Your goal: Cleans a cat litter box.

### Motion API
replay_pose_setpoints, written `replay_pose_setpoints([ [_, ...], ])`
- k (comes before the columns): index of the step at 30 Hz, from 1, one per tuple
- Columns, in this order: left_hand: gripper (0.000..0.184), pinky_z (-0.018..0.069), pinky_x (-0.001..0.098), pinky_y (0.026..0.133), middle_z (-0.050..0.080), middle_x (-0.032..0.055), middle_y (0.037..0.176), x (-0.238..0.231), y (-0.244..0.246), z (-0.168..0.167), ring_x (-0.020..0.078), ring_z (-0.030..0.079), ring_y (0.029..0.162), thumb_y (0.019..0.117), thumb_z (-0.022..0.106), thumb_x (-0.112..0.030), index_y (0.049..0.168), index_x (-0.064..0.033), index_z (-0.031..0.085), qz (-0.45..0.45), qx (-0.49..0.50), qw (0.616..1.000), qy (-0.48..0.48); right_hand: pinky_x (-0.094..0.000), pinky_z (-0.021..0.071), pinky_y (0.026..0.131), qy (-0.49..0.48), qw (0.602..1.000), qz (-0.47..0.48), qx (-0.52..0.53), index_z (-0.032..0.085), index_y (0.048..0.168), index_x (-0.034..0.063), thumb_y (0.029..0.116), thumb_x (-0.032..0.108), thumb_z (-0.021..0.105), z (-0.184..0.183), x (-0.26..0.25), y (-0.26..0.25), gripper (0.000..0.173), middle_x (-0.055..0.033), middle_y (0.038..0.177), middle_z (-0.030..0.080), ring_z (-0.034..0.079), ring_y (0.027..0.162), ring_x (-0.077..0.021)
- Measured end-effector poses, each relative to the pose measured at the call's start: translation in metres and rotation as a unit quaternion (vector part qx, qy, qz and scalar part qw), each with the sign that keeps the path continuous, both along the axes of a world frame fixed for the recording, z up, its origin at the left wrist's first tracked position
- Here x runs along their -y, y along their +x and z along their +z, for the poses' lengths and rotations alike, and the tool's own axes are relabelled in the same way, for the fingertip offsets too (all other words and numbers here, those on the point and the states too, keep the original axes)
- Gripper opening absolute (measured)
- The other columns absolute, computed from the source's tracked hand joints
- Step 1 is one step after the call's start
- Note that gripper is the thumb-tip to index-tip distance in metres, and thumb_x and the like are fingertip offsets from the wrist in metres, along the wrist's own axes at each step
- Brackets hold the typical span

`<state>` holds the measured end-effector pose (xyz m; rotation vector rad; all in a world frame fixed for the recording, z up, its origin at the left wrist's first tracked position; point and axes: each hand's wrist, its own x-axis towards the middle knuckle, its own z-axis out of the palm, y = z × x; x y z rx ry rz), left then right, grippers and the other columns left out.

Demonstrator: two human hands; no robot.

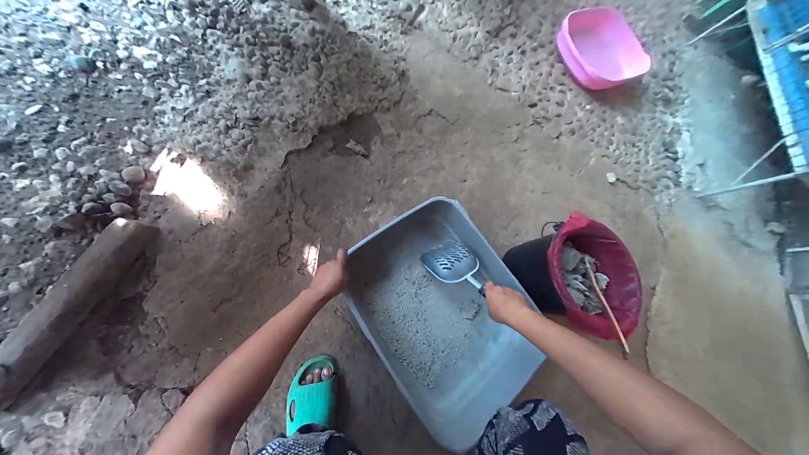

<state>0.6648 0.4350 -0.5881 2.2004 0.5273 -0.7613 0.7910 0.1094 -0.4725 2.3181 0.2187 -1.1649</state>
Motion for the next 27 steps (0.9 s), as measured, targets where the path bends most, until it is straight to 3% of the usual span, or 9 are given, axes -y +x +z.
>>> replay_pose_setpoints([
  [4,0.057,0.0478,0.0627,0.1,0.061,0.0316,0.127,0.001,0.002,0.004,0.0486,0.061,0.12,0.1055,0.045,-0.012,0.158,-0.0047,0.024,0.001,0.001,1.0,0.008,-0.0588,0.0516,0.098,0.052,0.998,0.002,0.021,0.04,0.147,-0.0024,0.097,0.003,0.057,-0.015,-0.045,0.01,0.053,-0.0269,0.134,0.061,0.061,0.125,-0.0428],
  [7,0.057,0.0477,0.0629,0.1,0.061,0.0322,0.126,0.001,-0.001,0.0,0.049,0.061,0.119,0.1051,0.045,-0.011,0.158,-0.0038,0.024,0.002,0.005,1.0,0.0,-0.0608,0.0522,0.097,0.048,0.999,-0.012,0.01,0.042,0.146,-0.0013,0.0928,0.005,0.064,-0.019,-0.02,-0.005,0.057,-0.0268,0.132,0.062,0.062,0.123,-0.0435],
  [10,0.058,0.0476,0.0641,0.1,0.061,0.0334,0.125,0.0,0.0,-0.003,0.0504,0.061,0.119,0.1047,0.047,-0.011,0.157,-0.0023,0.024,0.005,0.007,1.0,-0.002,-0.0597,0.052,0.098,0.017,1.0,-0.006,0.004,0.041,0.147,-0.0026,0.0955,0.005,0.061,-0.003,-0.001,-0.003,0.056,-0.0272,0.133,0.062,0.062,0.124,-0.0439],
  [15,0.058,0.0473,0.0642,0.1,0.061,0.0331,0.127,-0.005,0.008,0.004,0.0503,0.06,0.12,0.1052,0.045,-0.01,0.158,-0.0039,0.022,0.005,0.006,1.0,0.008,-0.0617,0.0509,0.098,0.078,0.996,-0.024,0.027,0.041,0.147,-0.0032,0.0947,0.006,0.062,-0.018,-0.057,0.007,0.057,-0.0277,0.136,0.06,0.061,0.125,-0.0436],
  [18,0.06,0.0477,0.0648,0.099,0.061,0.0317,0.128,-0.009,0.016,-0.002,0.0496,0.061,0.12,0.105,0.047,-0.012,0.16,-0.009,0.023,0.01,0.012,1.0,0.011,-0.0611,0.0518,0.097,0.07,0.997,-0.027,0.021,0.042,0.147,-0.0005,0.0958,0.006,0.06,-0.024,-0.033,-0.018,0.054,-0.0267,0.133,0.062,0.062,0.123,-0.0438],
  [20,0.058,0.0476,0.0644,0.099,0.061,0.0317,0.128,-0.005,0.008,-0.004,0.0494,0.061,0.121,0.1045,0.047,-0.01,0.158,-0.0064,0.025,0.015,0.007,1.0,0.012,-0.0619,0.0512,0.098,0.058,0.997,-0.047,-0.018,0.042,0.146,-0.0005,0.0945,0.009,0.063,-0.012,-0.008,-0.036,0.057,-0.0268,0.134,0.062,0.062,0.124,-0.0438],
  [22,0.059,0.0485,0.0637,0.099,0.061,0.0318,0.127,0.009,-0.01,-0.009,0.0488,0.062,0.119,0.1021,0.049,-0.01,0.156,-0.0029,0.027,0.041,0.012,0.999,0.001,-0.0553,0.0541,0.093,0.1,0.986,-0.124,-0.048,0.045,0.146,0.0007,0.0967,0.012,0.063,-0.005,0.016,-0.042,0.054,-0.0246,0.126,0.064,0.067,0.111,-0.0371],
  [24,0.059,0.0489,0.0632,0.098,0.063,0.0321,0.124,0.023,-0.028,-0.006,0.0486,0.063,0.117,0.101,0.052,-0.01,0.155,-0.0011,0.029,0.097,0.018,0.995,-0.013,-0.039,0.055,0.064,0.241,0.928,-0.282,-0.038,0.047,0.141,0.0003,0.098,0.006,0.062,-0.015,0.029,-0.048,0.045,-0.0165,0.096,0.061,0.062,0.067,-0.0229],
  [27,0.06,0.049,0.0626,0.098,0.062,0.0329,0.125,0.033,-0.059,0.002,0.0489,0.063,0.116,0.1015,0.053,-0.008,0.156,-0.0017,0.027,0.177,0.007,0.984,-0.028,-0.0365,0.0552,0.06,0.405,0.785,-0.469,0.002,0.043,0.146,-0.0023,0.1009,0.001,0.06,-0.044,0.004,-0.07,0.048,-0.0166,0.094,0.06,0.058,0.06,-0.0192],
])
